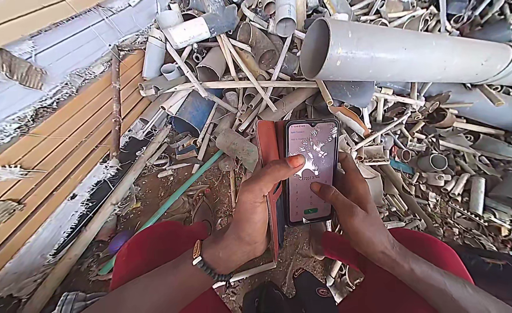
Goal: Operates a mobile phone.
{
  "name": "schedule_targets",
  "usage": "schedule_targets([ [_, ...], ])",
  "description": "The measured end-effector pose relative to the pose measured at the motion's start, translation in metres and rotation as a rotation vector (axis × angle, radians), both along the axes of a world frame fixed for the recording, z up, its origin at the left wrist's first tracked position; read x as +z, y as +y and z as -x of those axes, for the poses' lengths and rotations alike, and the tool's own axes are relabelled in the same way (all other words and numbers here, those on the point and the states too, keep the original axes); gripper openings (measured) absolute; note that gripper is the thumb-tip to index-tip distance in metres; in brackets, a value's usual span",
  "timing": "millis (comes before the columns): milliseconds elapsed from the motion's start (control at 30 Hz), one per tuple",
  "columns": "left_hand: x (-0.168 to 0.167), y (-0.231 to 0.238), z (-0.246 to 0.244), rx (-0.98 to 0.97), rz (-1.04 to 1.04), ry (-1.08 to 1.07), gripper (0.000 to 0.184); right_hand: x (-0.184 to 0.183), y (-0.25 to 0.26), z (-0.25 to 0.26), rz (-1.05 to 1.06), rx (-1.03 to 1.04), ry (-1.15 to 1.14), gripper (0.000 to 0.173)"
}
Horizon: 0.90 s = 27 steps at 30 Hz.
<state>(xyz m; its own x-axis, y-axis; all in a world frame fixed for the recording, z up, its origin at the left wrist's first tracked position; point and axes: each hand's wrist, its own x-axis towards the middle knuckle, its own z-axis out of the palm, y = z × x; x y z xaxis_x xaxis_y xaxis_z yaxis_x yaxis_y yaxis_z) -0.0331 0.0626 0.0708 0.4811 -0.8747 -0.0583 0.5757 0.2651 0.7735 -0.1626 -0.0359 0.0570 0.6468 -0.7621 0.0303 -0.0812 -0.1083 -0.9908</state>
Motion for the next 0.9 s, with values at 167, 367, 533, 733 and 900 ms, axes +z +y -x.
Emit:
schedule_targets([
  [167, 0.000, -0.001, 0.002, 0.012, 0.007, -0.011, 0.017, -0.001, -0.001, -0.001, 0.013, 0.000, -0.005, 0.059],
  [367, -0.001, 0.000, 0.005, -0.011, 0.017, -0.048, 0.023, -0.004, -0.001, -0.005, 0.044, -0.038, 0.007, 0.072],
  [533, 0.006, 0.002, -0.001, -0.004, -0.030, 0.060, 0.021, -0.004, -0.007, 0.004, -0.024, 0.110, -0.082, 0.060],
  [733, 0.003, 0.004, -0.007, -0.048, -0.033, 0.135, 0.023, -0.001, -0.005, 0.012, -0.071, 0.168, -0.078, 0.071],
  [900, -0.003, 0.004, 0.002, 0.021, -0.002, 0.012, 0.019, -0.002, 0.003, 0.004, -0.019, 0.041, -0.025, 0.068],
])
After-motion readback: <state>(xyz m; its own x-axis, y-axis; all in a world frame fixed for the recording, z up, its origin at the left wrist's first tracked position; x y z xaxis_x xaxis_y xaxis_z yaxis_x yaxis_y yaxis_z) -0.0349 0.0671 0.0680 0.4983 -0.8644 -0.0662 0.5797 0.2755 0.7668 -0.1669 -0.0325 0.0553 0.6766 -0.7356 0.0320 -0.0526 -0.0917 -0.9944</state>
